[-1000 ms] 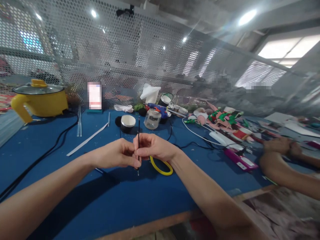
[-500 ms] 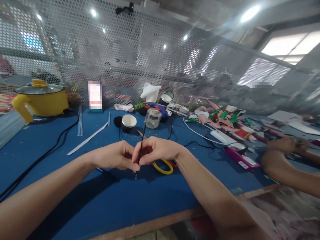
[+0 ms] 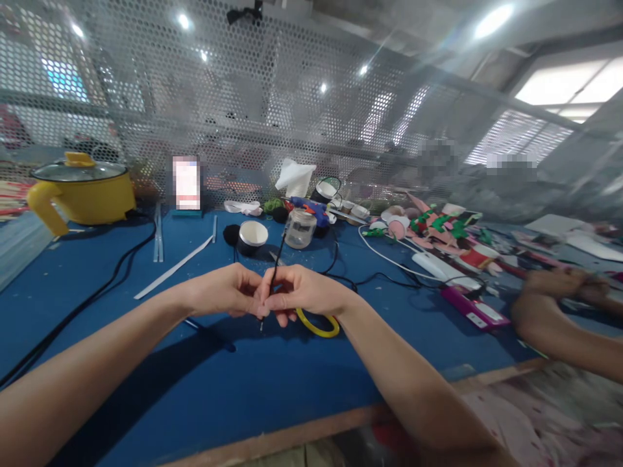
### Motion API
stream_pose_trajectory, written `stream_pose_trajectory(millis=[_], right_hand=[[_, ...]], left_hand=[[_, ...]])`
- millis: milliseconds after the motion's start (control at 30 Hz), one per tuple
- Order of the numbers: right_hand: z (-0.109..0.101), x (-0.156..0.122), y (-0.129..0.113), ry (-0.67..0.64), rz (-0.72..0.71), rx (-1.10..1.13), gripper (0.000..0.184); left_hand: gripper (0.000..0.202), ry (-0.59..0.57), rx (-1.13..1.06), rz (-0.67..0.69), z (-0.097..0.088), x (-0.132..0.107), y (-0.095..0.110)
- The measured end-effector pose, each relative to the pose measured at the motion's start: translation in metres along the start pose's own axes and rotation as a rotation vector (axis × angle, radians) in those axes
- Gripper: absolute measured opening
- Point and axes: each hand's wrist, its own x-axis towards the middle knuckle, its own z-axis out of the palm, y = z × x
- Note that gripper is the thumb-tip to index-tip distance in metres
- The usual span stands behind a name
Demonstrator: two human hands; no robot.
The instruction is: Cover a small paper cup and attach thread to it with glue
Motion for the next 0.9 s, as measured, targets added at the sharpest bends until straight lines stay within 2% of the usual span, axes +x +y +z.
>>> stream_pose_trajectory(millis=[100,200,300,533,767,900], right_hand=[[-0.0001,0.0002,0.0003,0.036,0.021,-0.02,0.015],[0.001,-0.0005,-0.0008,0.127,0.037,-0.053,0.018],[0.0019,-0.0003,-0.0003,0.22,0.035,-0.077,0.019],[0.0008,0.0025,0.0061,0.351,-0.006,-0.137,0.022],[0.0036,0.0021,0.0066,0.344,0.001,-0.221,0.023],[0.0061,0.0005,0.0031,0.336,-0.01,-0.116,0.023]], left_hand=[[0.019,0.094,0.145,-0.002,-0.0018,-0.0009,0.0015],[0.017,0.19,0.321,0.042,-0.0055,-0.0024,0.0029],[0.015,0.243,0.402,0.081,-0.0078,-0.0036,0.0049],[0.023,0.324,0.473,0.032,-0.0022,-0.0015,0.0081],[0.023,0.351,0.4,0.031,0.0011,0.0037,0.0014],[0.024,0.335,0.294,0.023,0.0002,0.003,0.0003]])
